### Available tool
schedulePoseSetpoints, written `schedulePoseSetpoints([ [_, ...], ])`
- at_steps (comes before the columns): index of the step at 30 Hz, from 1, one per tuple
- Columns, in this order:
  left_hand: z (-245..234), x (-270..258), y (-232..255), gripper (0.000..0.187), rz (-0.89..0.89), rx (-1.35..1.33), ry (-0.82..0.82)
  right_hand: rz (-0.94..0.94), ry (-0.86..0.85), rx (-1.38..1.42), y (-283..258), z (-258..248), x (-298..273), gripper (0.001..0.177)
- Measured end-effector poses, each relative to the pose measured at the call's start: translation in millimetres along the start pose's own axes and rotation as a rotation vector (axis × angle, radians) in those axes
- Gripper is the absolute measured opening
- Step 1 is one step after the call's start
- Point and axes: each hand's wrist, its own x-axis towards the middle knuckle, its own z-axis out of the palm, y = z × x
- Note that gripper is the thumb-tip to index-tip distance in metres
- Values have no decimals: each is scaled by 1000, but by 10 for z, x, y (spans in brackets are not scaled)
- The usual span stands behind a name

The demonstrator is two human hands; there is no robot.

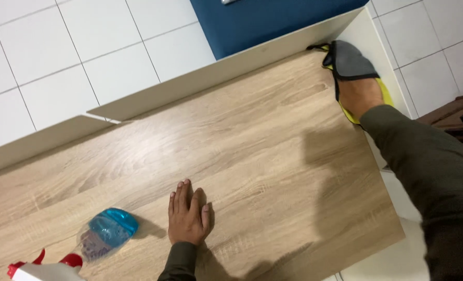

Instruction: Cleaning a wooden table using a spray cleaner and a yellow cloth.

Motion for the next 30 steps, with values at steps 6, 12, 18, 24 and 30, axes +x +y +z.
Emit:
schedulePoseSetpoints([
  [6,16,26,-12,49,42,-22,1,35,275,-91,-114,-700,-1031,36],
  [12,117,346,349,39,-93,109,-158,38,243,301,-43,-614,-662,28],
  [18,411,741,819,47,296,-87,-53,111,348,151,218,-186,318,18],
  [24,461,792,885,49,330,-27,-87,255,348,-213,271,-410,-82,44],
  [30,448,800,921,51,260,-47,-152,273,104,325,86,-152,-1199,37],
])
